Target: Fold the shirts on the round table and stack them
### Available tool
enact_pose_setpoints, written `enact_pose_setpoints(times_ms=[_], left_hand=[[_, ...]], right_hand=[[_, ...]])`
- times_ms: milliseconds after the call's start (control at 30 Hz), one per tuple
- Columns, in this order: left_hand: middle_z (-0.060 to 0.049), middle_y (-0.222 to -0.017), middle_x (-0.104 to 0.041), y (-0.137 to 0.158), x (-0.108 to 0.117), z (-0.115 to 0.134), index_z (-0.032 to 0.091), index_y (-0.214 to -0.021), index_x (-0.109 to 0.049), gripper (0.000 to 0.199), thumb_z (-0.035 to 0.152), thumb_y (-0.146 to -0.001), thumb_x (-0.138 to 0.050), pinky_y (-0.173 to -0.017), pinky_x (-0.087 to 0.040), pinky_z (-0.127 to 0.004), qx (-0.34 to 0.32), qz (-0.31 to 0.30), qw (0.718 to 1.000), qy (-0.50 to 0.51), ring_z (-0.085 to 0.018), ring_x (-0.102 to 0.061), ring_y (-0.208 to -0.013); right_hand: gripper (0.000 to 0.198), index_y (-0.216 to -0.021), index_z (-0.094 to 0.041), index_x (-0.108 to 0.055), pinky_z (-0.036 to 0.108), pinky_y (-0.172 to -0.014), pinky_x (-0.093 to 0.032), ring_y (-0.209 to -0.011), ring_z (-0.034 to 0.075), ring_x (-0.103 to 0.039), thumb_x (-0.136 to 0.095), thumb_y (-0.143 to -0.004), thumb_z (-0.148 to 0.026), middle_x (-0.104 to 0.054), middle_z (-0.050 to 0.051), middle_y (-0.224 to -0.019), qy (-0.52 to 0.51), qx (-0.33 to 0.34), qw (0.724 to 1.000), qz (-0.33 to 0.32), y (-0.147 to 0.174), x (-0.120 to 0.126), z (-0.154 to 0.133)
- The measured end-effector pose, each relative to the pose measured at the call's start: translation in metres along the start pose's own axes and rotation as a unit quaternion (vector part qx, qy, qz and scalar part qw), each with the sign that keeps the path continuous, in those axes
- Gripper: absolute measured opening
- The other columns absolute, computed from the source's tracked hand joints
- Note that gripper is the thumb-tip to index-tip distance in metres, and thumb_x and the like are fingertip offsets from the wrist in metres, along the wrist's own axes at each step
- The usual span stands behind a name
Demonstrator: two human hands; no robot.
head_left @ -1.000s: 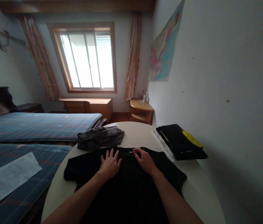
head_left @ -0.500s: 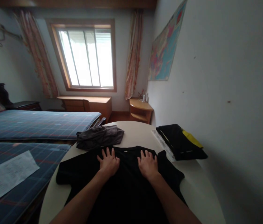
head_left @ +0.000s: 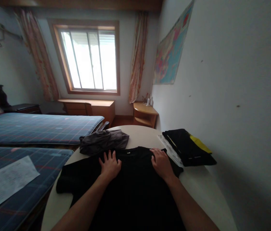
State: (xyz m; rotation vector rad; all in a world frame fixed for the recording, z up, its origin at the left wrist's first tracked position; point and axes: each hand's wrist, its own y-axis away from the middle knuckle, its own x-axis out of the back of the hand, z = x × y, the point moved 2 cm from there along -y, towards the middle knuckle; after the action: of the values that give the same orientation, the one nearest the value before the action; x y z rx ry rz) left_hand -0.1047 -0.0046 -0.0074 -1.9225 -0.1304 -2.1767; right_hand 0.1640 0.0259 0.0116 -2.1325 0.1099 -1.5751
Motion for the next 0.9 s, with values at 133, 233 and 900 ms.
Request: enact_pose_setpoints(times_ms=[133,233,900], left_hand=[[-0.02,-0.158,-0.032,0.0,0.0,0.0,0.012,-0.152,-0.035,0.063,0.033,-0.092,-0.04,-0.111,-0.02,-0.069,0.015,0.014,1.0,-0.006,-0.045,-0.025,-0.145],[-0.022,-0.155,-0.036,0.0,0.003,0.0,0.01,-0.149,-0.039,0.063,0.028,-0.089,-0.046,-0.113,-0.02,-0.065,-0.006,0.057,0.998,-0.008,-0.045,-0.03,-0.143],[-0.005,-0.159,-0.035,0.008,-0.003,0.016,0.032,-0.147,-0.045,0.053,0.041,-0.095,-0.052,-0.119,-0.023,-0.055,-0.307,-0.019,0.944,0.122,-0.032,-0.025,-0.148]], right_hand=[[0.044,-0.135,-0.009,-0.057,0.04,-0.111,-0.034,-0.132,0.027,-0.048,-0.04,-0.096,-0.021,-0.057,0.015,-0.14,0.095,-0.103,0.99,-0.001,0.005,0.007,0.019],[0.045,-0.137,-0.009,-0.055,0.039,-0.101,-0.041,-0.125,0.029,-0.053,-0.041,-0.097,-0.025,-0.059,0.016,-0.137,0.128,-0.156,0.978,-0.051,0.008,0.008,0.025],[0.046,-0.138,-0.023,-0.043,0.034,-0.08,-0.05,-0.103,0.027,-0.067,-0.053,-0.093,-0.029,-0.065,0.011,-0.123,0.042,-0.208,0.972,0.099,0.005,0.079,0.021]])
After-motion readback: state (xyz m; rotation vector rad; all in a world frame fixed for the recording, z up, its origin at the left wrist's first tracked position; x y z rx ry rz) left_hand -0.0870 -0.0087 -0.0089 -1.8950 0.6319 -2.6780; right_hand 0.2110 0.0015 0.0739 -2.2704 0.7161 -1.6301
